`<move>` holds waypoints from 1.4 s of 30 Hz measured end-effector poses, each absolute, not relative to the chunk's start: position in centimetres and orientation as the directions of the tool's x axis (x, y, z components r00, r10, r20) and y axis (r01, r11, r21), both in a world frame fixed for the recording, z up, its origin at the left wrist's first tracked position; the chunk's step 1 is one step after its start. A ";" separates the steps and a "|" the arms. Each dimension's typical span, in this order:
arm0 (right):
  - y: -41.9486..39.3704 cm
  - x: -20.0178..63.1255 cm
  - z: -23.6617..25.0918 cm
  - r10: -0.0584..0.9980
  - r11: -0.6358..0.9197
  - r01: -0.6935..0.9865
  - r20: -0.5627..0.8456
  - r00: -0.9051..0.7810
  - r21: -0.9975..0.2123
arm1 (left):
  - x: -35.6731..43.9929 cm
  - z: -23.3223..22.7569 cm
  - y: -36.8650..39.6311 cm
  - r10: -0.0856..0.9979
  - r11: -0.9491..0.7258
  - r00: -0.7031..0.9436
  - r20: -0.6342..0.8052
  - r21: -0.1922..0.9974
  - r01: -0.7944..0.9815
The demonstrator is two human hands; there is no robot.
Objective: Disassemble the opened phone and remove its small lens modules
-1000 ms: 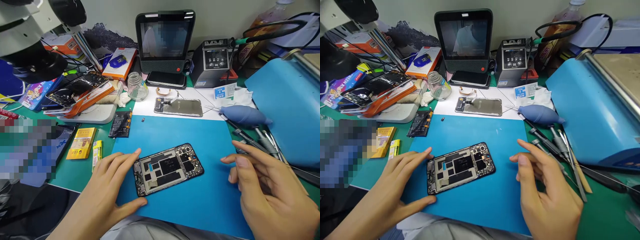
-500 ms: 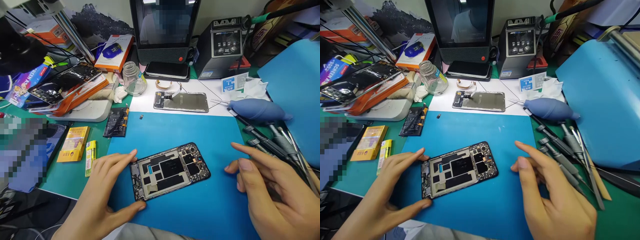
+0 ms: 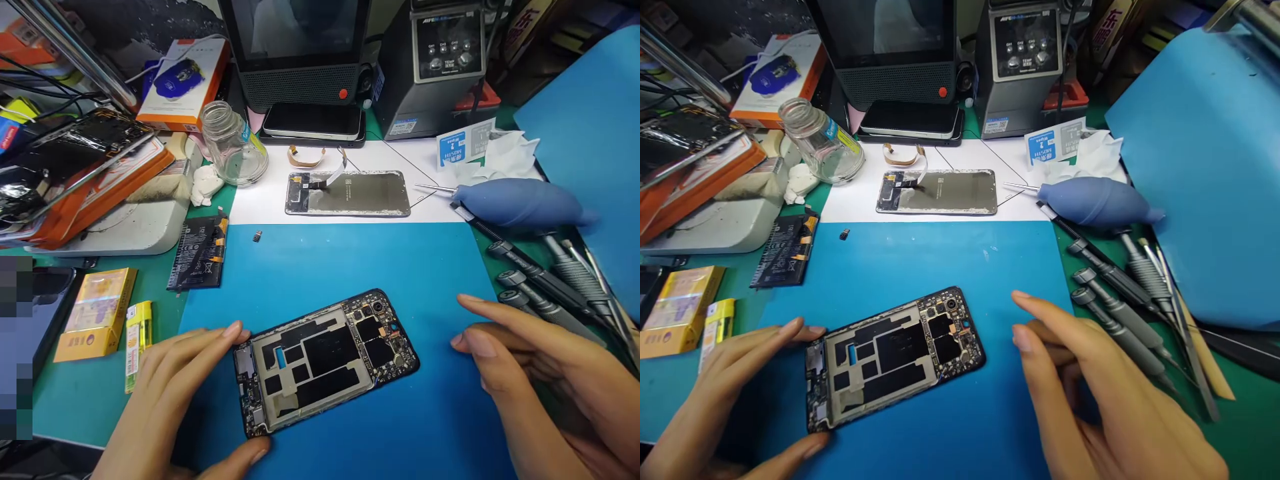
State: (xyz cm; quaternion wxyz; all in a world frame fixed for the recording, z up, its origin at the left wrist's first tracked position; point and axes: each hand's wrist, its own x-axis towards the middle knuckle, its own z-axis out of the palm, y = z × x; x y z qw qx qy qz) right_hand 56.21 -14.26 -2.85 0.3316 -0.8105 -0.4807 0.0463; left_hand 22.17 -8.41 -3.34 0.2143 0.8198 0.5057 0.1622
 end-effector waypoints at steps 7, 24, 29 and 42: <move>-14.2 58.3 -3.5 0.902 -0.016 0.897 0.381 0.204 -0.442 | 22.1 -3.6 -7.7 0.871 -0.469 0.472 0.135 0.515 0.718; -13.7 57.2 -3.1 0.911 -0.032 0.943 0.378 0.163 -0.332 | 21.2 -3.0 -7.4 0.856 -0.461 0.514 0.048 0.521 0.718; -13.3 56.7 -2.5 0.913 -0.008 0.942 0.381 0.143 -0.335 | 21.5 -2.8 -7.7 0.885 -0.395 0.466 0.003 0.536 0.746; -13.1 56.8 -2.6 0.913 0.028 0.935 0.390 0.119 -0.353 | 22.2 -2.8 -7.4 0.877 -0.438 0.478 0.053 0.501 0.747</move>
